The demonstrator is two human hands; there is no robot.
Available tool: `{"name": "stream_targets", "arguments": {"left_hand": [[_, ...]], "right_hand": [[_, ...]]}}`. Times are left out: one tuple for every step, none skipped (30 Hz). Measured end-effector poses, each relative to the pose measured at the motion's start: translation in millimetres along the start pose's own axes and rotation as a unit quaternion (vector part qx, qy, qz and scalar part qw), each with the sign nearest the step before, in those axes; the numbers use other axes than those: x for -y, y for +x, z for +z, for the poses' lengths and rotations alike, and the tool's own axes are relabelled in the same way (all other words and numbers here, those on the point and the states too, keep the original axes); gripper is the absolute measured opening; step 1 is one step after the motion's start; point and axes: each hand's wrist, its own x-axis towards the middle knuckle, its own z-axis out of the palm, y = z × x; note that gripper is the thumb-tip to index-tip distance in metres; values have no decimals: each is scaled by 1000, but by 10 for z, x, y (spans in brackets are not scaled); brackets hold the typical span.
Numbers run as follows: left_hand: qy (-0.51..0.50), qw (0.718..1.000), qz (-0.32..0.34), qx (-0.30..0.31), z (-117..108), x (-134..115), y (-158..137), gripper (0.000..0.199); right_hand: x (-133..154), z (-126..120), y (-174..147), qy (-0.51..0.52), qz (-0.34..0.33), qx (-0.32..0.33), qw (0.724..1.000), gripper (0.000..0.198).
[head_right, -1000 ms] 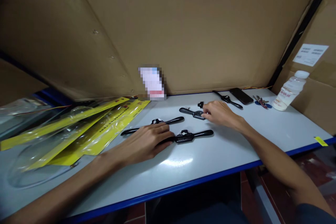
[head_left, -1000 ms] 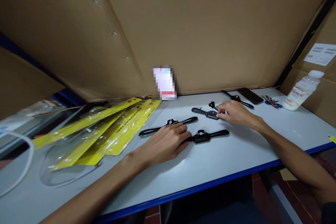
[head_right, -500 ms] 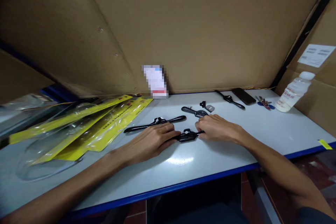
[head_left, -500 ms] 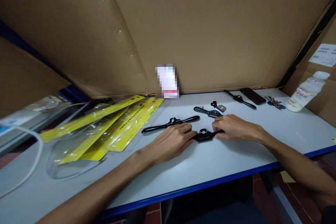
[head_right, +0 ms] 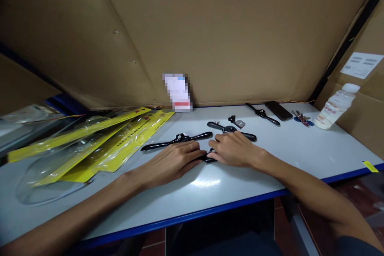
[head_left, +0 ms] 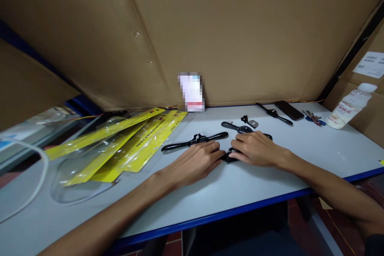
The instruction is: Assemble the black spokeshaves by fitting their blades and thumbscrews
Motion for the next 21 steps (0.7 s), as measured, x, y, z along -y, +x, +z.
{"name": "stream_targets", "arguments": {"left_hand": [[1, 1000, 0, 1, 1, -2, -1, 20], [2, 1000, 0, 0, 2, -4, 0, 20], [1, 1000, 0, 1, 4, -5, 0, 20], [0, 1000, -1, 2, 6, -7, 2, 20], [-2, 1000, -2, 2, 6, -9, 5, 20], [-5, 1000, -3, 2, 6, -11, 7, 20], [-8, 1000, -3, 2, 6, -14, 10, 20], [-12, 1000, -4, 2, 4, -16, 11, 20], [-14, 1000, -5, 2, 3, -19, 12, 19], [-15, 1000, -6, 2, 2, -21, 11, 19], [-15, 1000, -6, 3, 2, -22, 9, 19], [-14, 1000, -5, 3, 2, -23, 7, 18], [-13, 1000, -4, 4, 3, -24, 5, 18], [-12, 1000, -4, 4, 2, -25, 3, 18], [-11, 1000, -4, 4, 0, -26, 2, 18], [-12, 1000, -5, 4, -4, -27, 2, 19], [-12, 1000, -7, 5, -11, -29, 3, 20], [-11, 1000, -8, 8, -22, -31, 5, 21], [-9, 1000, -8, 10, -35, -33, 7, 22], [-5, 1000, -7, 13, -51, -34, 9, 22], [-1, 1000, -5, 15, -69, -35, 12, 22]], "right_hand": [[21, 22, 16, -15, -8, 7, 1000, 29], [35, 45, 31, -25, -14, 12, 1000, 28], [46, 68, 44, -30, -15, 15, 999, 28], [56, 92, 56, -30, -11, 18, 999, 29], [68, 116, 68, -24, 1, 19, 1000, 29], [84, 141, 79, -14, 19, 18, 1000, 29], [103, 167, 90, 1, 42, 15, 999, 28], [125, 194, 102, 19, 68, 9, 997, 28], [146, 220, 115, 41, 95, 2, 995, 28], [162, 243, 129, 64, 117, -7, 991, 29], [170, 260, 142, 89, 135, -14, 987, 31], [164, 267, 154, 114, 145, -20, 983, 35], [142, 261, 162, 136, 149, -27, 979, 39], [100, 240, 165, 151, 150, -35, 976, 43], [37, 204, 158, 157, 150, -45, 975, 45], [-46, 156, 140, 152, 153, -54, 975, 47], [-148, 98, 111, 135, 162, -65, 975, 46], [-265, 37, 70, 109, 176, -74, 976, 44], [-393, -23, 21, 78, 196, -79, 974, 42], [-526, -76, -34, 46, 225, -85, 969, 42], [-655, -116, -89, 25, 252, -76, 964, 39]]}}
